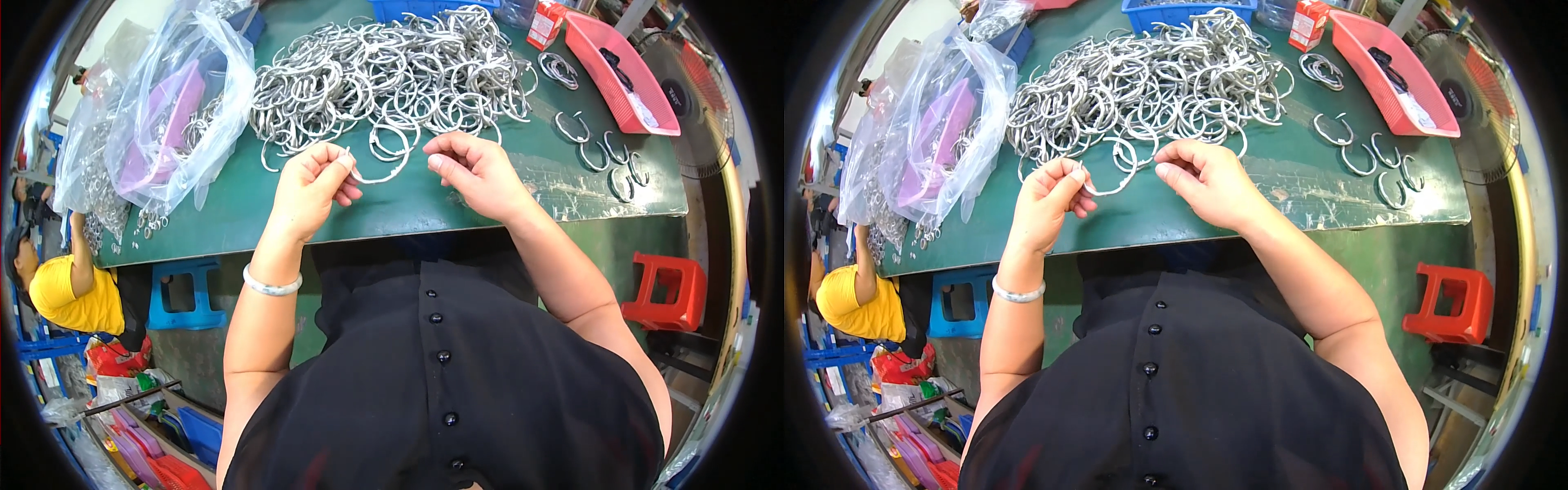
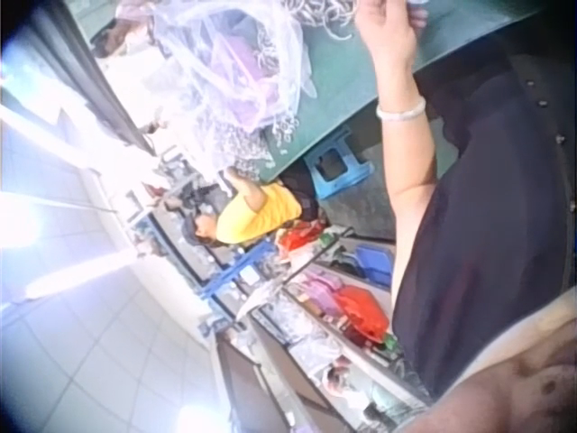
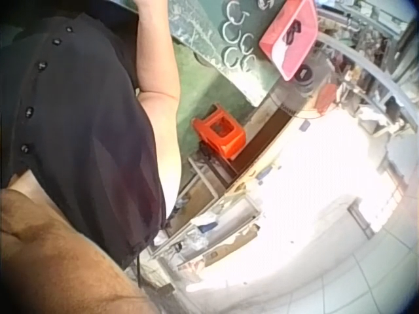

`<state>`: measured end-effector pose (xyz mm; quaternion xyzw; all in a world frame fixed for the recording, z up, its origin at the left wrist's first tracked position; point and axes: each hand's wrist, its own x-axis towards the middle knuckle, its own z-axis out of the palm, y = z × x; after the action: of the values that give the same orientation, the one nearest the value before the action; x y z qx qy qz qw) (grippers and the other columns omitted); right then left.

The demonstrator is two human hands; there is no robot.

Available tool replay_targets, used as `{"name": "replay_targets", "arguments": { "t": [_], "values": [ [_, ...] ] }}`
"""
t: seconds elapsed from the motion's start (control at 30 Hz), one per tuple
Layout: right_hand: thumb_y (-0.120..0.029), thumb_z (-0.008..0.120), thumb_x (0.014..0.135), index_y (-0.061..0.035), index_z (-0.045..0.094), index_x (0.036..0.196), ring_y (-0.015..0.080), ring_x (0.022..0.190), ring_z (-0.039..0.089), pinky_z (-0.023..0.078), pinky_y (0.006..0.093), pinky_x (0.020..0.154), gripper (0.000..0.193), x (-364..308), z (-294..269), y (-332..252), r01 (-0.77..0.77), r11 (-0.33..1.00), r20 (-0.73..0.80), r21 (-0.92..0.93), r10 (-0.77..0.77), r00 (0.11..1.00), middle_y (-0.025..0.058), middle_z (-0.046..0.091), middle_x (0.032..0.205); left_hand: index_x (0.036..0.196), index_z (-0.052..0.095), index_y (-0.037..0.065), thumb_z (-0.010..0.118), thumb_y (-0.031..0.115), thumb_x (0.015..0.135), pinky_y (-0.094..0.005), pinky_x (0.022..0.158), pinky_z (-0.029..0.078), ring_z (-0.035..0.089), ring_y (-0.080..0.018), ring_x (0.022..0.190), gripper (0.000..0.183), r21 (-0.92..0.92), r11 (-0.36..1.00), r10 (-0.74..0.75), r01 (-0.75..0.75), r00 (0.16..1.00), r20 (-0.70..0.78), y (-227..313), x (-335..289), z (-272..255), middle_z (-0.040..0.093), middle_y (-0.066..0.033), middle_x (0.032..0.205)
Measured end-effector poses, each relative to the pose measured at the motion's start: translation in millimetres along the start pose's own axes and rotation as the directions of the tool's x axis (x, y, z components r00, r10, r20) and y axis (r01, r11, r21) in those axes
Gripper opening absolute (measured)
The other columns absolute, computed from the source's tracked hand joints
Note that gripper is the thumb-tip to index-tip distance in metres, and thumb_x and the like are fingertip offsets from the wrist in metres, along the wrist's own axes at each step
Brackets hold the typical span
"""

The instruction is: The person picks up metal rings from a pile on a table by hand, rotates them to check their condition, and places some into a pink tray.

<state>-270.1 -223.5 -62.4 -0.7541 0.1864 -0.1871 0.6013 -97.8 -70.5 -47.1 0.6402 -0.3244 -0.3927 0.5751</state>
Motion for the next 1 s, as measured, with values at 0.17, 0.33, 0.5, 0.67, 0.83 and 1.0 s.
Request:
{"name": "replay_targets", "arguments": {
  "t": [0.17,0.33,0.5,0.67,0.83,1.0],
  "values": [
    [-0.014,0.053,0.084,-0.0006,0.059,0.093,0.0050,0.062,0.051,0.043,0.0186,0.057,0.017,-5,3,-15,-0.024,0.990,0.084,0.142,0.012,0.996,0.0005,0.058,0.075,0.080,0.055,0.002,0.052,0.013,0.085,-0.0176,0.049,0.041,0.053,-0.0067,0.055,0.012,0.020,1.000,-0.019,0.018,0.999,0.041,11,-19,5,0.057,-0.0015,0.066],
    [-0.015,0.054,0.084,-0.0012,0.061,0.091,0.0047,0.061,0.051,0.043,0.0186,0.056,0.016,-8,3,-22,-0.087,0.973,0.155,0.215,0.054,0.986,0.0009,0.059,0.075,0.081,0.055,0.002,0.052,0.013,0.085,-0.0171,0.048,0.040,0.053,-0.0062,0.054,0.012,0.018,1.000,-0.009,0.008,0.998,0.055,14,-29,6,0.057,-0.0012,0.067],
    [-0.013,0.058,0.082,-0.0016,0.062,0.090,0.0046,0.062,0.051,0.043,0.0182,0.057,0.015,-10,4,-18,-0.113,0.973,0.177,0.201,0.078,0.981,0.0003,0.060,0.076,0.081,0.056,0.001,0.053,0.013,0.085,-0.0169,0.048,0.040,0.052,-0.0062,0.053,0.012,-0.041,0.999,-0.022,0.024,0.998,0.056,14,-31,6,0.057,-0.0016,0.066],
    [-0.011,0.060,0.079,-0.0021,0.061,0.091,0.0043,0.063,0.051,0.043,0.0184,0.058,0.015,-11,5,-19,-0.125,0.964,0.207,0.235,0.076,0.975,0.0000,0.059,0.076,0.081,0.056,0.002,0.053,0.014,0.084,-0.0168,0.047,0.040,0.053,-0.0065,0.052,0.013,-0.074,0.996,-0.046,0.049,0.998,0.045,14,-32,5,0.057,-0.0018,0.065],
    [-0.008,0.062,0.077,-0.0025,0.060,0.090,0.0041,0.064,0.051,0.043,0.0183,0.060,0.015,-12,6,-15,-0.119,0.951,0.229,0.284,0.053,0.972,-0.0005,0.058,0.077,0.081,0.056,0.002,0.053,0.015,0.084,-0.0166,0.047,0.040,0.052,-0.0064,0.051,0.014,-0.111,0.992,-0.058,0.063,0.997,0.051,16,-33,6,0.056,-0.0013,0.065],
    [-0.006,0.063,0.076,-0.0027,0.059,0.086,0.0034,0.065,0.050,0.042,0.0179,0.059,0.011,-14,7,-16,-0.122,0.938,0.229,0.325,0.047,0.972,-0.0021,0.056,0.075,0.085,0.057,0.002,0.052,0.015,0.085,-0.0168,0.049,0.040,0.052,-0.0061,0.055,0.014,-0.131,0.991,-0.011,0.019,0.998,0.056,12,-33,6,0.056,-0.0007,0.066]
  ]
}}
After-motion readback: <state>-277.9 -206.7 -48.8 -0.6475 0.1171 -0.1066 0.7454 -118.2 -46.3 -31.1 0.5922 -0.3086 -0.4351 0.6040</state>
